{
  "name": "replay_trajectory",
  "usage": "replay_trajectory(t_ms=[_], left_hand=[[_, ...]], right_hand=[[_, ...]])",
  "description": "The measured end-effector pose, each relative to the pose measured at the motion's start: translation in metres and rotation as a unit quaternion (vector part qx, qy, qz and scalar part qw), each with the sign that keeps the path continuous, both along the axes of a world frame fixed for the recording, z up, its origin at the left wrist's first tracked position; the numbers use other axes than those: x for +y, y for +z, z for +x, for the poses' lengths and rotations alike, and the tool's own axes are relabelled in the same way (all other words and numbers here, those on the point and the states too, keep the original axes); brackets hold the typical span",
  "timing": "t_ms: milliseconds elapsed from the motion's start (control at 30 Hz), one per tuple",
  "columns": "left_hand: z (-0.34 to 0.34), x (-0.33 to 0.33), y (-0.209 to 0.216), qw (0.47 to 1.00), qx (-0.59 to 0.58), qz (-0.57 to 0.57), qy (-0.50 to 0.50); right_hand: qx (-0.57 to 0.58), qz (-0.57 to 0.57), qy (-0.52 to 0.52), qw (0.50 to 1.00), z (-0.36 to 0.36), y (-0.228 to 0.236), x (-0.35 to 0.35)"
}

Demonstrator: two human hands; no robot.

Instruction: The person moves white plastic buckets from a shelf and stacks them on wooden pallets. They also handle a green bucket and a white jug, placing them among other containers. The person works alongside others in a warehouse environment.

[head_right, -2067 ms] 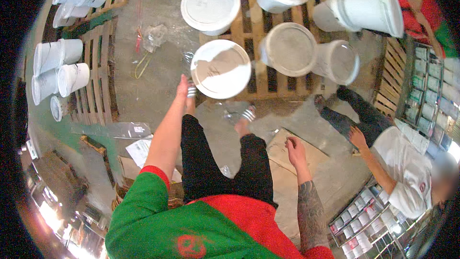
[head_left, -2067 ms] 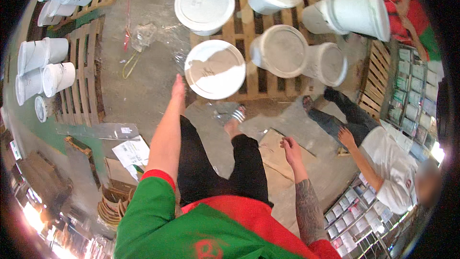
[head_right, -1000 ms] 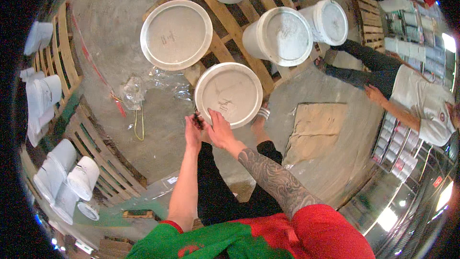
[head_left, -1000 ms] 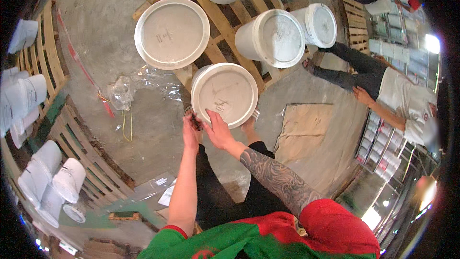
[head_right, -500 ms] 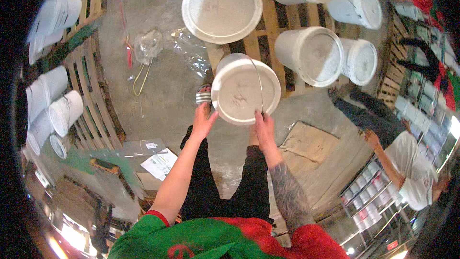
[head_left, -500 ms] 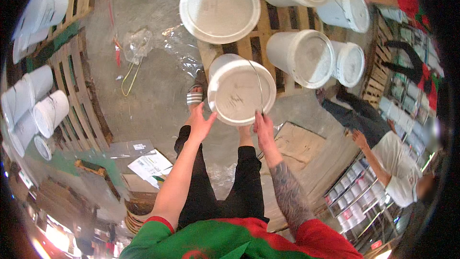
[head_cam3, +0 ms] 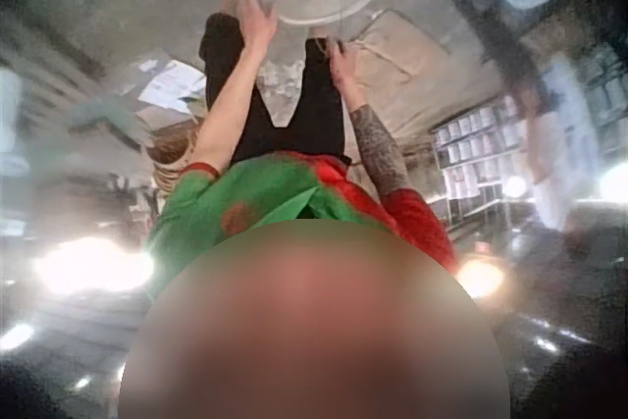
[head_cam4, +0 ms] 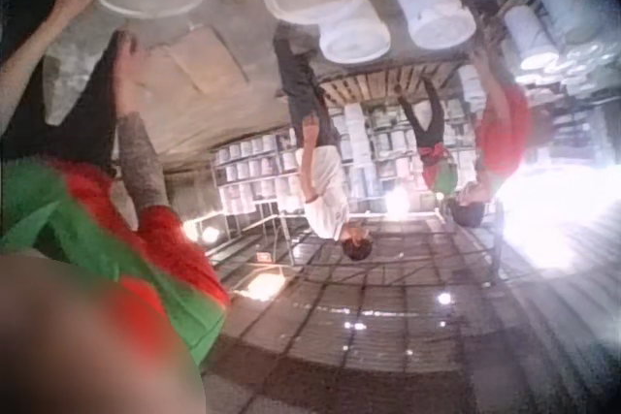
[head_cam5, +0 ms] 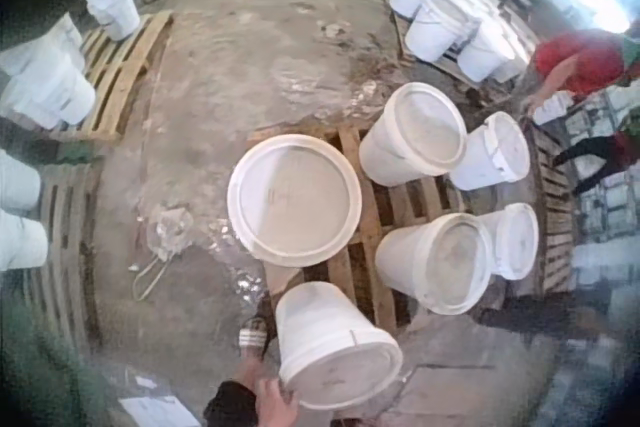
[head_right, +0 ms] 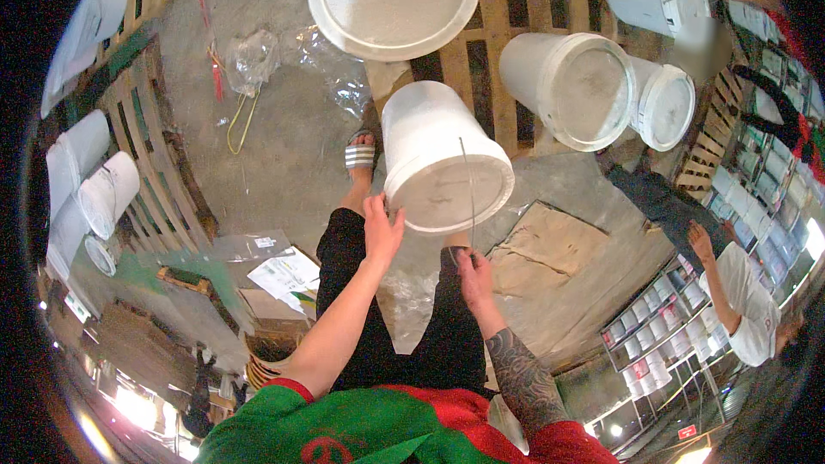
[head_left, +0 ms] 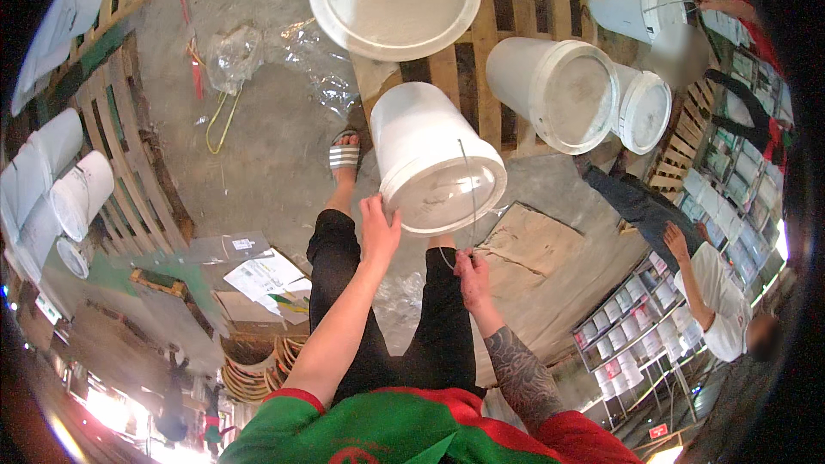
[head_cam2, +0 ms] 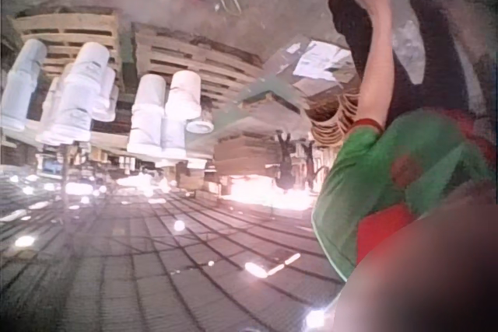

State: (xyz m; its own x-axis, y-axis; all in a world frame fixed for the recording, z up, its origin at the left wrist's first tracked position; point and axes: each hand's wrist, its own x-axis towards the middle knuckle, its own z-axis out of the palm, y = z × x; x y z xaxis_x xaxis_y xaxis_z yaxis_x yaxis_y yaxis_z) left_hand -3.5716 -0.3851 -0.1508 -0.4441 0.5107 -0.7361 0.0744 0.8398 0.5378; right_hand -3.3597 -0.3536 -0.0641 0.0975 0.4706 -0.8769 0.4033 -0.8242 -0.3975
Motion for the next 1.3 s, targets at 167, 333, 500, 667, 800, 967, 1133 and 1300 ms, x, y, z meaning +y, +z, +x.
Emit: replay_trajectory(t_ms=[167,333,500,667,800,967,1133,1300], left_hand=[[-0.016,0.016,-0.008,0.997,0.049,-0.054,-0.027],[-0.068,0.018,-0.065,0.999,0.030,-0.017,-0.009],[-0.079,0.020,-0.095,0.998,-0.035,-0.046,0.022],[-0.086,0.032,-0.087,0.996,0.043,-0.017,-0.081],[-0.088,0.037,-0.085,0.994,0.054,-0.027,-0.088],[-0.088,0.040,-0.083,0.993,0.050,-0.057,-0.094],[-0.089,0.042,-0.080,0.991,0.059,-0.055,-0.109],[-0.087,0.041,-0.075,0.989,0.056,-0.077,-0.109]], right_hand=[[-0.043,0.013,0.216,0.975,-0.062,0.010,0.023],[0.049,0.028,0.250,0.967,-0.140,-0.011,0.070],[0.043,0.064,0.194,0.978,-0.137,-0.002,0.098],[0.061,0.109,0.249,0.960,-0.121,0.003,0.122],[0.029,0.087,0.269,0.959,-0.119,-0.013,0.125],[0.045,0.088,0.236,0.967,-0.123,-0.017,0.116],[0.028,0.103,0.218,0.970,-0.120,-0.021,0.116],[0.018,0.094,0.224,0.970,-0.113,-0.028,0.122]])
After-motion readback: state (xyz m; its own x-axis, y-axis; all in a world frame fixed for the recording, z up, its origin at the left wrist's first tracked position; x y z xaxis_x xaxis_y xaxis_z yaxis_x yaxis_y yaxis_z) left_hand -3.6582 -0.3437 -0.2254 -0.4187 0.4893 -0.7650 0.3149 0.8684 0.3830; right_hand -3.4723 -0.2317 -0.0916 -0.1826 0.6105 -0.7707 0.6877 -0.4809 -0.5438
